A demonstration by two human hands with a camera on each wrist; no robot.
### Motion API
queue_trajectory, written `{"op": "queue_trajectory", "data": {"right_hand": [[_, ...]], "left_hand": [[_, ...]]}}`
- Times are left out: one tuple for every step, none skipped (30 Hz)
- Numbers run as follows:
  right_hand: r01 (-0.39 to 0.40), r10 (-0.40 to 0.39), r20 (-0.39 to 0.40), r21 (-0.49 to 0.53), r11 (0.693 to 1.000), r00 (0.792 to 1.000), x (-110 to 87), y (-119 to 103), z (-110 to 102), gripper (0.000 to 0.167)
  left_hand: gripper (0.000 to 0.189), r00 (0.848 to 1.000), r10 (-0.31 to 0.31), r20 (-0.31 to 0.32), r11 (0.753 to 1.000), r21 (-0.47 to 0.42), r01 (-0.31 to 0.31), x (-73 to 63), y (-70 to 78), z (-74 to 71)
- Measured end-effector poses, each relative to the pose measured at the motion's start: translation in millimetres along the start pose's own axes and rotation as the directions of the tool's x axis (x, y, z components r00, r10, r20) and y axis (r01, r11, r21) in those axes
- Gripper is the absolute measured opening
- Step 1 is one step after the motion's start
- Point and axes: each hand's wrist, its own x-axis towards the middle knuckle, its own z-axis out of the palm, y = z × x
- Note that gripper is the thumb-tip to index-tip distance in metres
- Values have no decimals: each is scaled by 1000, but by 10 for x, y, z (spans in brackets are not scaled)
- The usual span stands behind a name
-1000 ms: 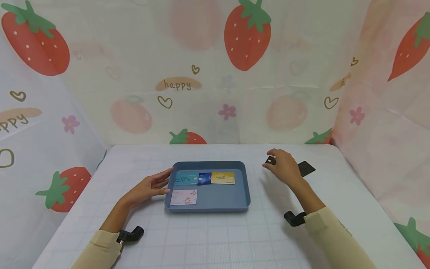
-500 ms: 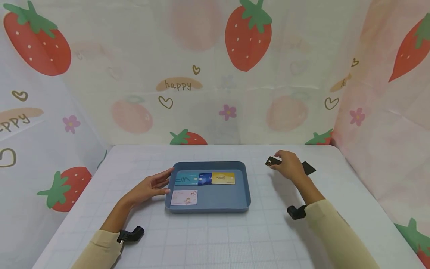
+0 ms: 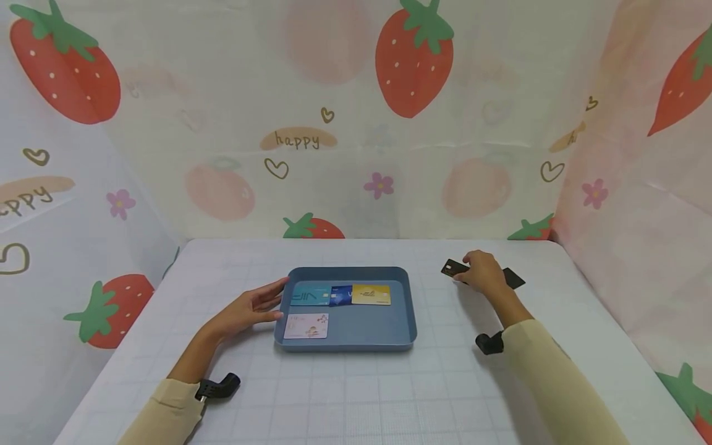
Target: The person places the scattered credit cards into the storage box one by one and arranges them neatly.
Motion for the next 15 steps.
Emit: {"op": "queue_trajectory", "data": {"right_hand": [[-13, 13, 7, -1, 1000, 1000, 7, 11, 5, 50], [-25, 25, 14, 0, 1000, 1000, 12, 21, 8, 51], [-36, 36, 21, -2, 999, 999, 18, 31, 9, 51], [-43, 43, 28, -5, 999, 999, 25, 40, 10, 51], [-47, 47, 34, -8, 999, 998, 36, 52, 11, 51], [-51, 51, 41, -9, 999, 998, 47, 64, 10, 52], [-54, 54, 47, -14, 998, 997, 57, 72, 8, 52], [-54, 55, 53, -21, 998, 997, 69, 81, 3, 52], [-55, 56, 58, -28, 998, 997, 83, 90, 0, 53], [-56, 58, 64, -34, 998, 996, 96, 96, -2, 53], [-59, 61, 71, -39, 998, 996, 109, 104, -4, 53], [-62, 65, 79, -42, 997, 995, 117, 104, -5, 53], [-65, 69, 85, -47, 997, 994, 127, 107, -5, 53], [-70, 74, 91, -48, 996, 993, 136, 112, -3, 53], [-75, 80, 97, -48, 996, 992, 140, 111, 0, 53]], "left_hand": [[87, 1000, -2, 2, 1000, -1, 2, 1, 0, -1], [87, 1000, -3, 4, 1000, 0, 3, 4, -1, -2], [87, 1000, -2, 6, 1000, -2, 2, 7, -2, -2], [87, 1000, -2, 6, 1000, -2, 2, 9, -4, -3], [87, 1000, -2, 6, 1000, -4, 2, 12, -6, -3], [88, 1000, -2, 4, 1000, -1, 2, 14, -9, -4], [88, 1000, -2, 3, 1000, -1, 2, 15, -12, -4], [88, 1000, -2, 2, 1000, 1, 2, 17, -15, -4], [88, 1000, -4, 0, 1000, 3, 4, 17, -18, -4], [88, 1000, -7, -2, 1000, 4, 7, 16, -20, -4], [88, 1000, -7, -2, 1000, 3, 7, 14, -20, -3], [88, 1000, -9, -3, 1000, 5, 9, 12, -21, -3], [88, 1000, -9, -2, 1000, 4, 9, 12, -23, -4], [87, 1000, -9, -1, 1000, 4, 9, 11, -23, -5], [87, 1000, -8, 0, 1000, 4, 8, 10, -21, -5]]}}
